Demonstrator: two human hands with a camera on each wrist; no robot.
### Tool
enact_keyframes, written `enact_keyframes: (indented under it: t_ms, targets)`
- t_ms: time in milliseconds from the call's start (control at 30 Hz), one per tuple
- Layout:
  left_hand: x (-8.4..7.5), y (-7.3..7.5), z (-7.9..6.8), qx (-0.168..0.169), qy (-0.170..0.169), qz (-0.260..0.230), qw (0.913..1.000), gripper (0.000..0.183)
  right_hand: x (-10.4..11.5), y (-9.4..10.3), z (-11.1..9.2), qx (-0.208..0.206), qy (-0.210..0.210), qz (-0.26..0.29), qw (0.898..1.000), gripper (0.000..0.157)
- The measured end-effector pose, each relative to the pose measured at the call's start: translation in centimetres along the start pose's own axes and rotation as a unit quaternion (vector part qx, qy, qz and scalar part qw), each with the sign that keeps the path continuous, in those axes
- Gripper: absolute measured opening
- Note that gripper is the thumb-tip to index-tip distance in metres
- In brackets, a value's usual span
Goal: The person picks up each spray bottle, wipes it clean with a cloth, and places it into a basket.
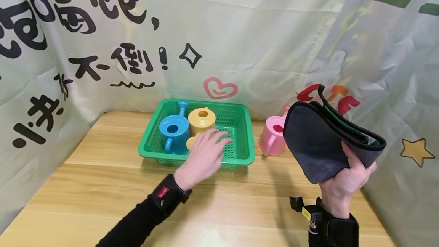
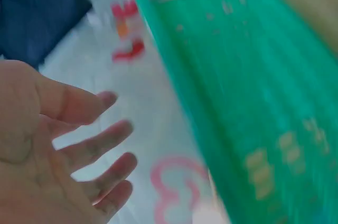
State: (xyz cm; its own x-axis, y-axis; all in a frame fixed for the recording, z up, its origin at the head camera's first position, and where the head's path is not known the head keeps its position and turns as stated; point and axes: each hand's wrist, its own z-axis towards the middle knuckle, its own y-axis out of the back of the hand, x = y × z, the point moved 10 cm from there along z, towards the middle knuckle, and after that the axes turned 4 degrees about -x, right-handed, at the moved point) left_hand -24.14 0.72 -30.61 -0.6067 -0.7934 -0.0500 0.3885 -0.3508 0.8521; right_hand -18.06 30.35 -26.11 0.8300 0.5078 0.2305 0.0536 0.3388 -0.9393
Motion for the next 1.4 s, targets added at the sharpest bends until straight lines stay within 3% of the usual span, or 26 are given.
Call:
enact_keyframes:
  t_ms: [200,333,433,567,667,733,900,1033,1133,1400]
  targets:
    - [-5.4,-1.2,0.9,-0.032,-0.008,-0.111,0.9933,0.032,0.3,0.2,0.1,-0.011,0.009,0.0,1.0,0.021]
    - [-7.5,-3.2,1.7,-0.003,0.016,-0.202,0.9792,0.036,0.6,0.1,0.1,-0.01,0.018,0.0,1.0,0.021]
    - [-8.8,-5.3,2.0,0.041,0.03,-0.276,0.9598,0.043,0.6,0.1,0.2,-0.008,0.017,0.005,1.0,0.02]
    - [-9.4,-8.2,2.2,0.098,0.076,-0.38,0.9165,0.058,0.5,0.0,0.1,0.002,0.007,0.011,1.0,0.021]
    - [-9.2,-10.0,2.6,0.116,0.128,-0.461,0.8705,0.073,0.4,0.0,0.1,0.007,0.002,0.013,1.0,0.022]
    - [-9.2,-11.0,3.0,0.119,0.16,-0.493,0.8467,0.08,0.5,0.0,0.1,0.008,0.004,0.012,1.0,0.021]
    - [-8.7,-13.5,3.7,0.122,0.256,-0.522,0.8046,0.085,0.7,0.2,0.3,0.002,0.011,0.009,1.0,0.022]
    - [-7.9,-14.9,4.2,0.099,0.33,-0.539,0.7689,0.083,1.1,0.5,0.6,-0.01,0.024,0.001,1.0,0.02]
    - [-7.5,-15.6,4.7,0.083,0.356,-0.535,0.7618,0.075,1.2,0.6,0.8,-0.01,0.029,-0.005,1.0,0.02]
    - [-6.7,-16.6,5.9,0.021,0.38,-0.511,0.7707,0.044,1.3,0.5,1.1,0.0,0.025,0.004,1.0,0.02]
